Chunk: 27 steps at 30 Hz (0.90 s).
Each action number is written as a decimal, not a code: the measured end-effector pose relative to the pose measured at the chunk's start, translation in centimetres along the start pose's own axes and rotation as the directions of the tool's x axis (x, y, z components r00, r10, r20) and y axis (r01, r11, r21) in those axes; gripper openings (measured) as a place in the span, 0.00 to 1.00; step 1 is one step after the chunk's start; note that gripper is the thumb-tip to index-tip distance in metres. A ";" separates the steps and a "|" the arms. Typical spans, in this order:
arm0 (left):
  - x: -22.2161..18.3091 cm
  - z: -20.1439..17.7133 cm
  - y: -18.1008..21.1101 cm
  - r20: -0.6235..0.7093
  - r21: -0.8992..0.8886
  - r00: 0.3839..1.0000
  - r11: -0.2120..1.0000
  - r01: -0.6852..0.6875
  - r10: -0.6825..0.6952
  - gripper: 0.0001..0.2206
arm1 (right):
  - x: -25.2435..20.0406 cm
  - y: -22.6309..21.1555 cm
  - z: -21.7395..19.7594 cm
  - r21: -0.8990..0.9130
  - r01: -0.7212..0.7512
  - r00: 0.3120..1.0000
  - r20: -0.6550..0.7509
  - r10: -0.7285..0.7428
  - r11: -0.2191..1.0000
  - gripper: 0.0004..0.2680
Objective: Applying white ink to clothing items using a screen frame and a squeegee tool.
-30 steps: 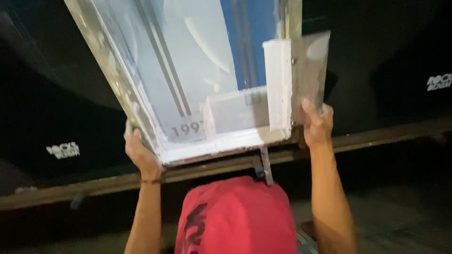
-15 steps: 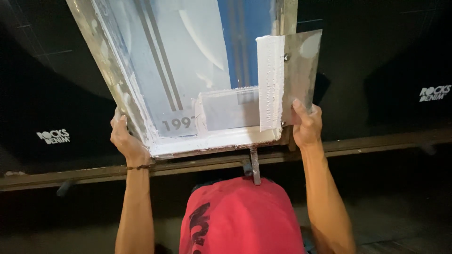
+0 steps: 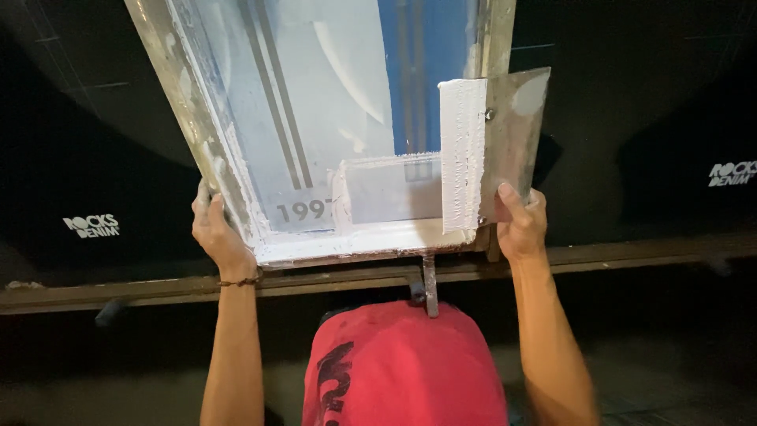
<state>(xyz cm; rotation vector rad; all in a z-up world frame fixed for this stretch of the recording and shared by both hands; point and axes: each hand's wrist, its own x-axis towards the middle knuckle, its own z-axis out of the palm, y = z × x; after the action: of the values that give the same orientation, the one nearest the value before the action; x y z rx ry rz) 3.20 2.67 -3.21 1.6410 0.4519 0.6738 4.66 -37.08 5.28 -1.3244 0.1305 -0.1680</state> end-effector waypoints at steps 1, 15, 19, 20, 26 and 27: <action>-0.2 -0.1 -0.1 -0.001 0.001 1.000 1.000 0.001 -0.001 0.21 | 0.0 0.8 -0.8 0.000 -0.002 1.000 0.001 0.002 1.000 0.12; -10.7 7.5 11.8 0.462 0.323 0.685 0.612 -0.722 0.563 0.29 | 1.2 2.2 -4.8 -0.622 0.706 0.708 0.610 -0.356 0.338 0.10; -10.0 7.7 10.7 0.655 0.466 0.556 0.306 -0.830 0.511 0.25 | 1.0 1.9 -3.1 -0.638 0.763 0.633 0.707 -0.315 0.104 0.14; -9.6 7.5 9.9 0.698 0.457 0.555 0.315 -0.831 0.452 0.19 | 1.3 2.3 -3.1 -0.633 0.770 0.627 0.728 -0.279 0.080 0.14; -9.2 8.0 7.1 0.719 0.493 0.586 0.320 -0.809 0.375 0.13 | 2.4 3.2 -2.5 -0.658 0.746 0.638 0.751 -0.171 -0.107 0.14; -9.3 7.9 6.5 0.707 0.518 0.601 0.305 -0.799 0.372 0.14 | 2.4 3.8 -2.7 -0.662 0.738 0.655 0.750 -0.096 -0.135 0.13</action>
<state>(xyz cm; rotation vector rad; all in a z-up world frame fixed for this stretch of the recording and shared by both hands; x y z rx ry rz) 0.83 -10.36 0.82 2.8835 -0.3892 0.5969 6.71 -39.25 0.92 -2.8582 -0.9293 -0.3855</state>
